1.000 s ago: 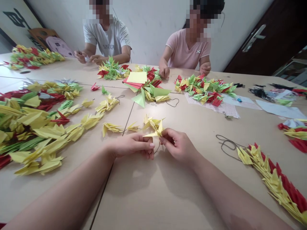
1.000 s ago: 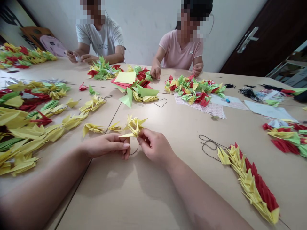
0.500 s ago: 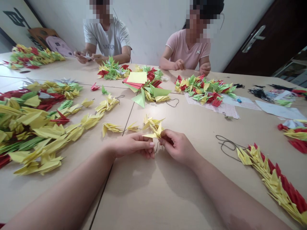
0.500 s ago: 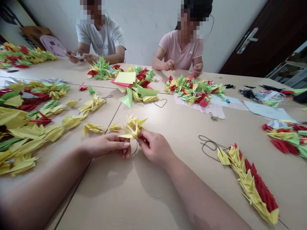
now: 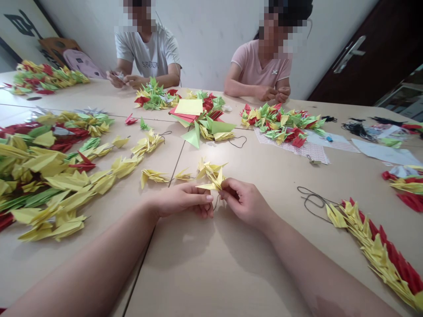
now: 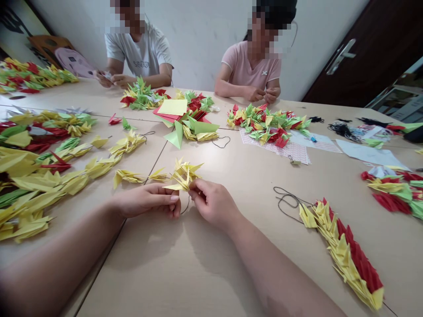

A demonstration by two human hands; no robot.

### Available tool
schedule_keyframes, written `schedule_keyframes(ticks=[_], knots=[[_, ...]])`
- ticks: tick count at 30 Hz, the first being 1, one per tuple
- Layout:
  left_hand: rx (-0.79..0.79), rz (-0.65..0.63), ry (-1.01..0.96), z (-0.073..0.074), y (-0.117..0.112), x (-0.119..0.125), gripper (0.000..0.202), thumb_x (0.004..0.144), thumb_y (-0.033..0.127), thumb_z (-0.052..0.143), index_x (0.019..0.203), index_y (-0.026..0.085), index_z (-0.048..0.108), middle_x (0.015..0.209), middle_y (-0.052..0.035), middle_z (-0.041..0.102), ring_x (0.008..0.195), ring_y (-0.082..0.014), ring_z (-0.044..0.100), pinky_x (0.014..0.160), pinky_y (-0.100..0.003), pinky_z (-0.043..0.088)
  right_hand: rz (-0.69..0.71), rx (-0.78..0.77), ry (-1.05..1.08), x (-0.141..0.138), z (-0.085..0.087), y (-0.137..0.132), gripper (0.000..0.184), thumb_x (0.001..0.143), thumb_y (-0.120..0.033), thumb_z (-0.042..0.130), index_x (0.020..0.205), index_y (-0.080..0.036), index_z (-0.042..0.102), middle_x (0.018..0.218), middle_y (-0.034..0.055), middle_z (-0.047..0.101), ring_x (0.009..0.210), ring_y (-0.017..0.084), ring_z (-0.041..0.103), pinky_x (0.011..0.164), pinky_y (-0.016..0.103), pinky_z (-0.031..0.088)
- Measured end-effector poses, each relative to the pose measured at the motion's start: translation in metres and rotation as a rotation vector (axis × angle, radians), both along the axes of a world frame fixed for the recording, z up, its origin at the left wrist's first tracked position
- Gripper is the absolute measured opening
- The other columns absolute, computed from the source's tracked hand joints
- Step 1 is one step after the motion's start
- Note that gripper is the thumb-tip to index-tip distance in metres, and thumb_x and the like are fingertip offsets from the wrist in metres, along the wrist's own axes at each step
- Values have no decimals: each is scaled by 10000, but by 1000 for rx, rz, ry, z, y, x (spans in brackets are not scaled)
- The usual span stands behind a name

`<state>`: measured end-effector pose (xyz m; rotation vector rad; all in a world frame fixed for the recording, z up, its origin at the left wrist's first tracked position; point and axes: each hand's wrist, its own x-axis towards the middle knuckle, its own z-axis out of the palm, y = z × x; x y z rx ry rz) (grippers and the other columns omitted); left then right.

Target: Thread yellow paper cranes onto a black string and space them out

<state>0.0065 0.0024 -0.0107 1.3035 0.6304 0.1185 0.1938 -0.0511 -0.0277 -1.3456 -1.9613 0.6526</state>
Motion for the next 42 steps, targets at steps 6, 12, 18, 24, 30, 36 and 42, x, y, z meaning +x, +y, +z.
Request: schedule_keyframes(ticks=[6,12,18,24,30,36,42], knots=[[12,-1,-7,0,0,0,242,789,356,538,725,140,626,757,-31,640,685,-103,559,707,-231,447,7,2,20,0,0,0,81,808,-184,450,780,-183,526,634,-15,559,540,84,471,533,196,361],[-5,1,-11,0,0,0,218,785,339,550,735,140,623,757,-30,644,676,-95,559,694,-220,447,13,-17,57,2,0,-1,79,805,-182,457,812,-183,535,639,-13,572,537,85,484,530,194,374],[13,28,-12,2,-2,2,221,781,351,545,763,139,603,745,-29,629,667,-102,554,685,-233,446,1,-56,101,2,-1,-1,80,806,-204,457,825,-185,532,669,3,595,597,105,535,561,208,403],[290,278,75,-3,-1,6,231,772,378,508,803,158,571,723,2,590,636,-101,516,630,-227,408,-9,-52,124,3,-3,0,97,801,-211,469,843,-187,553,667,2,599,575,101,526,540,206,405],[468,475,213,-11,4,7,255,753,404,487,677,163,512,631,27,535,559,-89,449,546,-208,343,-2,-68,152,3,-4,0,122,806,-227,469,867,-183,565,694,11,610,583,100,532,551,210,419],[532,368,255,-8,3,4,241,762,397,469,690,174,524,612,42,486,562,-93,423,533,-205,318,-3,-68,165,2,-4,0,143,808,-242,469,880,-177,574,706,20,615,590,104,539,549,217,424],[606,322,240,-7,3,5,219,786,374,442,770,180,543,705,24,536,655,-118,474,601,-223,354,-10,-67,165,2,-4,0,144,808,-246,465,868,-174,574,693,18,611,569,98,526,529,212,417]])
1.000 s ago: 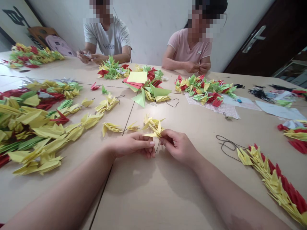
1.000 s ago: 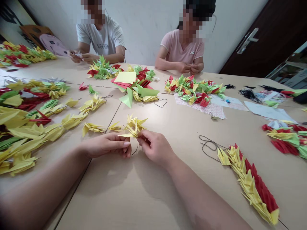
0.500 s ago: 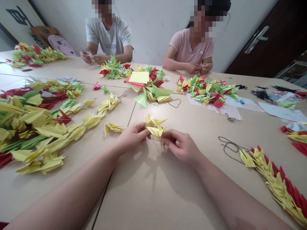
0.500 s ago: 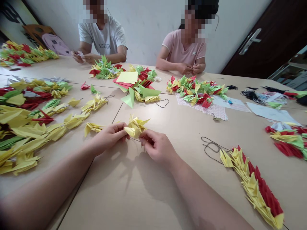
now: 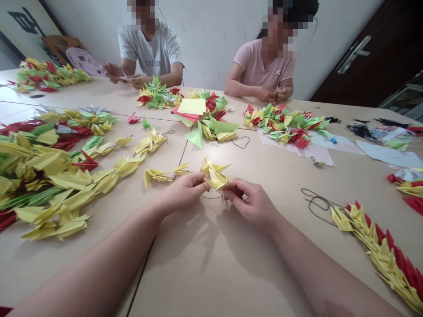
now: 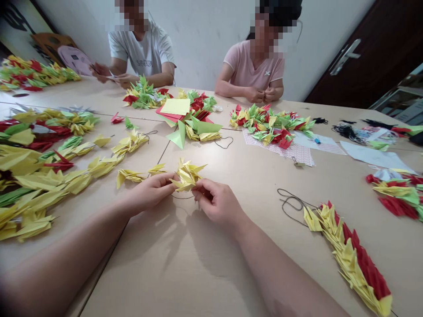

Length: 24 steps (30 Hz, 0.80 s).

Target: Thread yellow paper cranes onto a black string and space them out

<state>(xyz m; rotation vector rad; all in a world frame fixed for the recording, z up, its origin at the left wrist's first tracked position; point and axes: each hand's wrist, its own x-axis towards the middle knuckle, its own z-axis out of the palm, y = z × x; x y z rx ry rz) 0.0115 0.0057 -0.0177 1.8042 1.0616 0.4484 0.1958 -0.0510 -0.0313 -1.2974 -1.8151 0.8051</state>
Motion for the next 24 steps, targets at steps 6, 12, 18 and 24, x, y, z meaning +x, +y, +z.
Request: schedule_keyframes(ticks=[6,12,18,24], knots=[[78,-86,29,0,-5,0,258,742,399,540,893,191,518,569,58,419,523,-88,400,474,-199,295,-11,2,-14,0,1,0,117,803,-235,469,840,-177,565,683,8,606,569,94,520,530,202,404],[-62,-35,-222,4,-10,6,350,687,413,622,915,167,527,812,-16,583,744,-137,550,644,-237,423,26,-28,-58,0,2,-1,106,809,-225,462,835,-182,556,674,0,599,541,87,492,525,202,390],[-106,36,-279,5,-6,5,285,657,366,659,819,159,550,793,-8,629,744,-144,578,668,-243,445,40,-63,-58,-1,4,-2,92,808,-211,455,799,-184,543,664,-5,583,565,90,504,532,200,390],[-28,46,-211,0,-4,3,247,676,394,635,753,161,614,757,-2,643,742,-146,576,664,-228,438,77,-79,-46,-3,1,-1,94,809,-202,446,831,-193,537,700,3,598,606,103,538,546,207,404]])
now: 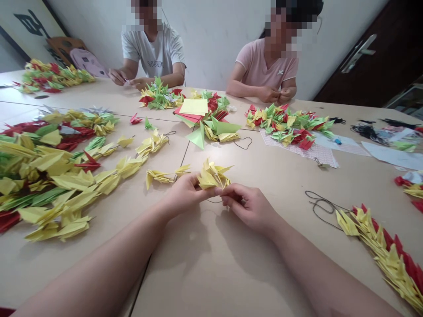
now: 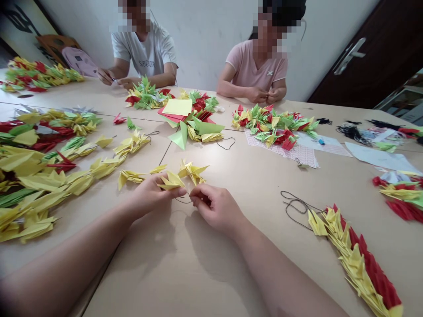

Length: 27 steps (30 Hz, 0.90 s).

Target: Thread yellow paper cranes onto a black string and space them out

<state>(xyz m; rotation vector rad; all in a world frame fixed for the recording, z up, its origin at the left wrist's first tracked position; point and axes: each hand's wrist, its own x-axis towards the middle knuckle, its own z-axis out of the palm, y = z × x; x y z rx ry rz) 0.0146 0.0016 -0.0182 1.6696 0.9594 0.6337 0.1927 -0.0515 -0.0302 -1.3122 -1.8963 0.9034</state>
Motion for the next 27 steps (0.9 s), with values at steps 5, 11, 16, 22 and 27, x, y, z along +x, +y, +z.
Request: schedule_keyframes(ticks=[5,11,16,22,27], knots=[[-3,4,55,-4,0,1,291,756,441,530,732,165,618,743,-6,637,718,-141,564,640,-221,420,16,11,-29,0,-1,1,93,804,-190,449,833,-199,537,702,3,614,606,108,551,556,216,408],[29,-183,-100,-4,-2,2,297,767,454,502,728,169,577,647,1,553,682,-142,521,637,-228,402,-8,6,-27,1,-2,3,96,813,-225,461,843,-200,548,712,2,626,603,108,556,555,216,404],[-6,-86,-131,-5,-2,0,334,791,482,452,650,182,495,526,36,387,581,-118,426,567,-218,334,-30,29,-28,1,-1,3,82,802,-218,478,823,-198,556,668,-13,602,563,93,529,538,206,394],[-25,-120,-69,-5,-1,0,472,828,538,278,638,161,491,549,31,346,519,-103,306,517,-237,269,-68,-13,98,1,-3,2,79,792,-235,501,842,-203,552,712,-3,626,623,108,569,576,226,418],[-168,-74,-172,-6,3,-4,273,808,388,400,854,172,561,588,37,368,559,-94,349,541,-215,284,-184,-120,445,2,-7,7,128,755,-305,552,790,-197,492,697,7,610,687,140,606,497,211,405]])
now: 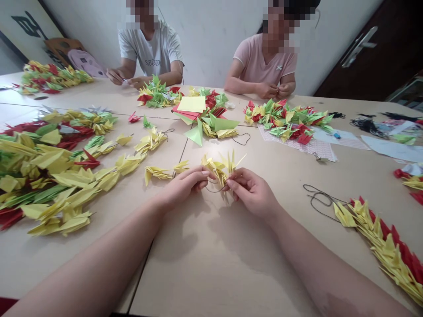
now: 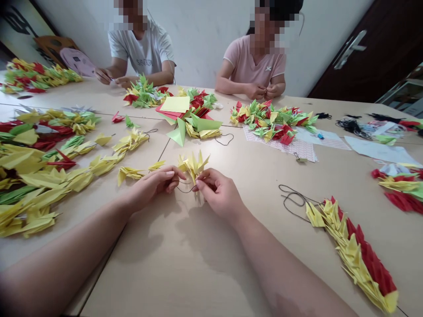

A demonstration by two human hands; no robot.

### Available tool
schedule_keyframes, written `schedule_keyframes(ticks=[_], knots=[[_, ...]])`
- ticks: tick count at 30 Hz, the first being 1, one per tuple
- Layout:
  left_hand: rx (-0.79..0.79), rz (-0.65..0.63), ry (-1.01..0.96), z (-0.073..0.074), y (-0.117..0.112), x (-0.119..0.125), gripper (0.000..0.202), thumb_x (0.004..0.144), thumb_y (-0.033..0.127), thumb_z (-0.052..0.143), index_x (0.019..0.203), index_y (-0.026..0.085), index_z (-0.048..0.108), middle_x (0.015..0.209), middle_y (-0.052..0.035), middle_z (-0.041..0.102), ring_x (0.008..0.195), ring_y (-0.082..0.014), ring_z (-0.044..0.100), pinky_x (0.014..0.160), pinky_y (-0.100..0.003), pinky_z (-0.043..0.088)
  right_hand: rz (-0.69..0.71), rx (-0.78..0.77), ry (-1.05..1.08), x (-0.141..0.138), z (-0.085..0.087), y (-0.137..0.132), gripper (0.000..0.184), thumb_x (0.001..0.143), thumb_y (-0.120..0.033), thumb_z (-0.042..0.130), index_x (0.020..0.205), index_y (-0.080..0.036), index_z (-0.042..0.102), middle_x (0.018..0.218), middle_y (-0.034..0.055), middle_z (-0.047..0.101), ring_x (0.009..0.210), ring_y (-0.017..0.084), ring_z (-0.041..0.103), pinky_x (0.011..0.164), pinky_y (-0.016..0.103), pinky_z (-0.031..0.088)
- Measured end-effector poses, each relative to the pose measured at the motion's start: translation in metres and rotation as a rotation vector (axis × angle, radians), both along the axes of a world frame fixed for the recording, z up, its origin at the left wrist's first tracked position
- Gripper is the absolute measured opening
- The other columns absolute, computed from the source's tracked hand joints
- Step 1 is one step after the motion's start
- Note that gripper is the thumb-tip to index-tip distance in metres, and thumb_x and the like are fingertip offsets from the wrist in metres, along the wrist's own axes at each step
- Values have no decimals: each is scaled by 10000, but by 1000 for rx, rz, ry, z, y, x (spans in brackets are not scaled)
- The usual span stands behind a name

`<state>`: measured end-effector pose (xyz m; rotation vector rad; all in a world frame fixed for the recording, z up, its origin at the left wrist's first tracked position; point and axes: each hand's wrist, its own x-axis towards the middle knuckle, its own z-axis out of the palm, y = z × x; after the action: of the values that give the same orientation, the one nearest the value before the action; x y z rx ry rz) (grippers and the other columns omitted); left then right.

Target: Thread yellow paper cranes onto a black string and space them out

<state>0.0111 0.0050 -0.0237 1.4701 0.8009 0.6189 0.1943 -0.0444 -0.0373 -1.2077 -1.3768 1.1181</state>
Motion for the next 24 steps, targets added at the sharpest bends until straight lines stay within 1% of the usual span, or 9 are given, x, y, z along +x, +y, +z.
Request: schedule_keyframes(ticks=[3,6,8,12,14,18,21,24], knots=[[2,62,63,3,1,-1,156,751,298,500,833,181,565,617,40,413,556,-81,359,522,-202,277,-92,-45,119,2,1,3,191,701,-341,600,745,-191,490,683,-3,585,614,116,570,458,201,385],[51,92,160,6,1,-2,141,734,306,536,798,181,555,629,43,449,511,-70,340,479,-199,250,-180,-83,185,3,2,5,205,661,-338,632,716,-181,512,705,-11,590,499,58,476,466,200,381],[81,70,214,7,0,-1,166,739,337,540,773,175,549,615,44,444,501,-66,335,469,-197,245,-218,-118,223,4,3,6,197,644,-323,644,702,-177,523,710,-14,598,474,42,442,460,192,364],[78,-3,252,6,-2,-2,204,752,380,537,794,181,557,568,56,375,497,-67,313,458,-192,227,-251,-155,288,6,1,8,173,630,-292,651,690,-174,540,700,-13,610,487,44,450,451,179,339],[59,-33,209,6,-2,-2,197,756,371,542,824,186,556,590,52,396,513,-69,331,470,-193,243,-255,-149,315,7,1,9,163,635,-286,646,694,-175,542,702,-15,615,488,46,454,452,179,337],[-17,-62,51,7,-2,-1,163,747,303,575,856,183,558,686,27,489,592,-81,424,542,-203,318,-237,-127,329,7,2,8,157,643,-280,637,702,-177,535,691,-18,613,489,47,452,457,180,340],[-53,-28,-106,8,-1,-1,127,729,238,609,833,171,580,735,12,536,663,-85,472,620,-206,357,-208,-129,303,6,3,7,159,648,-280,631,692,-175,519,659,-22,602,477,46,438,467,186,352],[-89,29,-288,6,2,-4,102,719,193,621,816,172,597,739,12,556,692,-79,496,677,-201,372,-165,-122,239,4,4,6,167,649,-290,626,684,-175,510,600,-24,583,462,54,423,462,199,350]])
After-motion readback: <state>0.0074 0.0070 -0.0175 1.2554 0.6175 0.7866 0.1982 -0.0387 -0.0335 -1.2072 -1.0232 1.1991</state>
